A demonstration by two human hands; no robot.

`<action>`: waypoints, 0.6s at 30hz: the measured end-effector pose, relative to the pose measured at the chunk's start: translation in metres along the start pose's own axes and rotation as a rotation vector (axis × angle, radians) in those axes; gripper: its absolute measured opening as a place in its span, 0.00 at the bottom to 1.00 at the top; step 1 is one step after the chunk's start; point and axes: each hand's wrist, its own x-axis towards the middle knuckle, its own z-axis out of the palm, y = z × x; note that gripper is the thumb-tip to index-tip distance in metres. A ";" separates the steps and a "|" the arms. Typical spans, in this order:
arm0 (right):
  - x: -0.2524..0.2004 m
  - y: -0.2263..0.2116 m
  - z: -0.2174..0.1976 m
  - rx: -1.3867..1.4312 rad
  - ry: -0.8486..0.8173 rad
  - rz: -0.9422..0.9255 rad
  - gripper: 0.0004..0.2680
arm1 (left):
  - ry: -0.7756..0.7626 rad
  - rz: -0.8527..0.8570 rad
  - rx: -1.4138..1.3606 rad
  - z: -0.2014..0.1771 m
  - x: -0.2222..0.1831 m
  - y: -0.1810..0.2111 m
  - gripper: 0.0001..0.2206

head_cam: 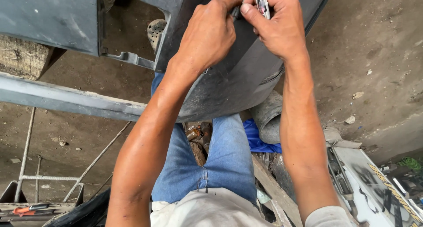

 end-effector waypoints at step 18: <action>0.004 0.008 0.007 0.172 -0.035 0.155 0.04 | 0.064 -0.024 0.019 0.011 0.002 -0.013 0.15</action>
